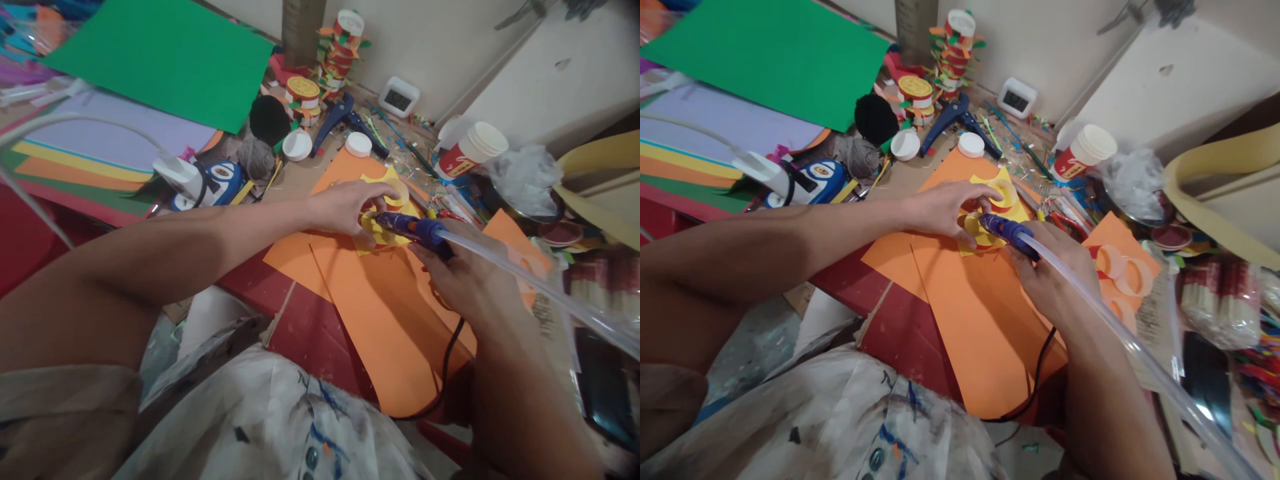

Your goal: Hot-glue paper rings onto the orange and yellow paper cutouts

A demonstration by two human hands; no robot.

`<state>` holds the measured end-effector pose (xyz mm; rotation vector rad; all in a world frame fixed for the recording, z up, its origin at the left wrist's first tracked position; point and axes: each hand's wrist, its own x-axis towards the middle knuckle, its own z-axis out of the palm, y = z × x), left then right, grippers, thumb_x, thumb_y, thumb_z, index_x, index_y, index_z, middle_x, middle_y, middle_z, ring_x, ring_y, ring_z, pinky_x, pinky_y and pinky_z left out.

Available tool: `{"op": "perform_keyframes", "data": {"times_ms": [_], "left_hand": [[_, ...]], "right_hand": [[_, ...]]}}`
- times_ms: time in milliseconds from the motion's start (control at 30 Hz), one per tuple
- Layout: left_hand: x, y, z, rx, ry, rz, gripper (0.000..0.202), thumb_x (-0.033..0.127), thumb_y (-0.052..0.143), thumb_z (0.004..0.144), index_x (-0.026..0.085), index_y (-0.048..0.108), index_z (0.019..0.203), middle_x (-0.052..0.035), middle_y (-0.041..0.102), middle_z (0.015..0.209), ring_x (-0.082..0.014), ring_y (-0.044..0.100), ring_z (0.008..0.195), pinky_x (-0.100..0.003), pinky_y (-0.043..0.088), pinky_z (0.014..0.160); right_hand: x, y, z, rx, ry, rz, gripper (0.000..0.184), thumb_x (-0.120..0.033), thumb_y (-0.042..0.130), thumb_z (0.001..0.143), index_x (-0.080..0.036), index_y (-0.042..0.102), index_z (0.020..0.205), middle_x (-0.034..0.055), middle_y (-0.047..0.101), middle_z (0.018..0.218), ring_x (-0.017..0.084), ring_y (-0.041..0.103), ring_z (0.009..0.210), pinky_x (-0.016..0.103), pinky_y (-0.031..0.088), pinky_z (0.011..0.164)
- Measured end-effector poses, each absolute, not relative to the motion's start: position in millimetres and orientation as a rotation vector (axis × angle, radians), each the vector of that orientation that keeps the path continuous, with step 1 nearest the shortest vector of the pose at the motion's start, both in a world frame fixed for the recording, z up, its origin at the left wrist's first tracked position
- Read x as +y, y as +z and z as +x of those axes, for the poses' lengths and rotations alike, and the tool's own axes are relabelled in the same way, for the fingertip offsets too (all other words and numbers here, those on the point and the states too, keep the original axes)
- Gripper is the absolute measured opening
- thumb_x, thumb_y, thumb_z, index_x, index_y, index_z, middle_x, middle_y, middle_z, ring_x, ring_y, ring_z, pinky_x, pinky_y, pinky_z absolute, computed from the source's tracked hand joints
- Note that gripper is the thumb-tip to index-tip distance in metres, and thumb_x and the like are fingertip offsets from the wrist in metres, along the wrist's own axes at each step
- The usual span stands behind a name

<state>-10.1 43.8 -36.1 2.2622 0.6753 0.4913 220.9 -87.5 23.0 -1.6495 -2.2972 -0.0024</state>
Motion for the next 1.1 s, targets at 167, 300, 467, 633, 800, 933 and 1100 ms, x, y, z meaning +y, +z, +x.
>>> {"op": "perform_keyframes", "data": {"times_ms": [167,300,467,633,800,933,1100], "left_hand": [[43.5,-35.4,-9.5,0.687,0.476,2.262,0.089,0.037,0.088,0.073,0.025,0.059,0.156,-0.0072,0.079,0.140,-0.0253,0.076,0.119,-0.035,0.053,0.104],[43.4,-36.1,-9.4,0.672,0.488,2.258,0.087,0.036,0.088,0.074,0.026,0.060,0.155,-0.0060,0.079,0.141,-0.0250,0.075,0.123,-0.034,0.052,0.104],[43.3,-37.0,-9.9,0.672,0.498,2.251,0.085,0.037,0.087,0.074,0.026,0.060,0.154,-0.0058,0.079,0.141,-0.0240,0.075,0.120,-0.033,0.052,0.104],[43.4,-36.8,-9.8,0.671,0.496,2.244,0.087,0.035,0.088,0.073,0.025,0.059,0.155,-0.0069,0.078,0.142,-0.0246,0.075,0.123,-0.033,0.053,0.104],[43.9,-37.9,-9.5,0.661,0.508,2.244,0.086,0.037,0.089,0.073,0.026,0.060,0.154,-0.0073,0.078,0.142,-0.0244,0.075,0.122,-0.033,0.053,0.103],[44.1,-39.1,-9.0,0.668,0.522,2.244,0.087,0.042,0.091,0.072,0.025,0.061,0.152,-0.0075,0.078,0.141,-0.0242,0.076,0.119,-0.033,0.055,0.103],[43.5,-38.2,-9.1,0.666,0.525,2.259,0.085,0.041,0.088,0.073,0.026,0.061,0.153,-0.0068,0.078,0.143,-0.0252,0.075,0.124,-0.034,0.054,0.106]], "right_hand": [[-88.8,25.3,223.9,-2.310,-0.067,-1.690,0.016,-0.040,0.059,0.103,-0.027,0.066,0.099,0.0127,0.080,0.095,0.032,0.074,0.091,0.038,0.051,0.073],[-89.5,26.1,229.0,-2.346,-0.150,-1.596,0.017,-0.041,0.060,0.101,-0.026,0.067,0.096,0.0071,0.075,0.083,0.027,0.069,0.076,0.034,0.045,0.063],[-89.0,21.1,230.9,-2.380,-0.162,-1.481,0.016,-0.037,0.058,0.105,-0.025,0.068,0.100,0.0064,0.075,0.087,0.026,0.070,0.079,0.033,0.046,0.065],[-85.9,14.0,227.5,-2.367,-0.137,-1.489,0.018,-0.037,0.057,0.106,-0.025,0.068,0.099,0.0078,0.074,0.088,0.026,0.070,0.082,0.035,0.046,0.067],[-81.0,6.1,226.7,-2.280,-0.022,-1.490,0.016,-0.041,0.061,0.105,-0.027,0.068,0.099,0.0079,0.076,0.091,0.028,0.071,0.086,0.038,0.050,0.073],[-78.9,0.7,227.2,-2.212,0.048,-1.484,0.014,-0.042,0.066,0.102,-0.029,0.070,0.102,0.0086,0.079,0.097,0.030,0.073,0.088,0.041,0.054,0.075],[-78.2,-3.6,227.3,-2.141,0.136,-1.532,0.017,-0.045,0.068,0.101,-0.029,0.072,0.099,0.0067,0.077,0.091,0.029,0.071,0.082,0.042,0.055,0.074]]}}
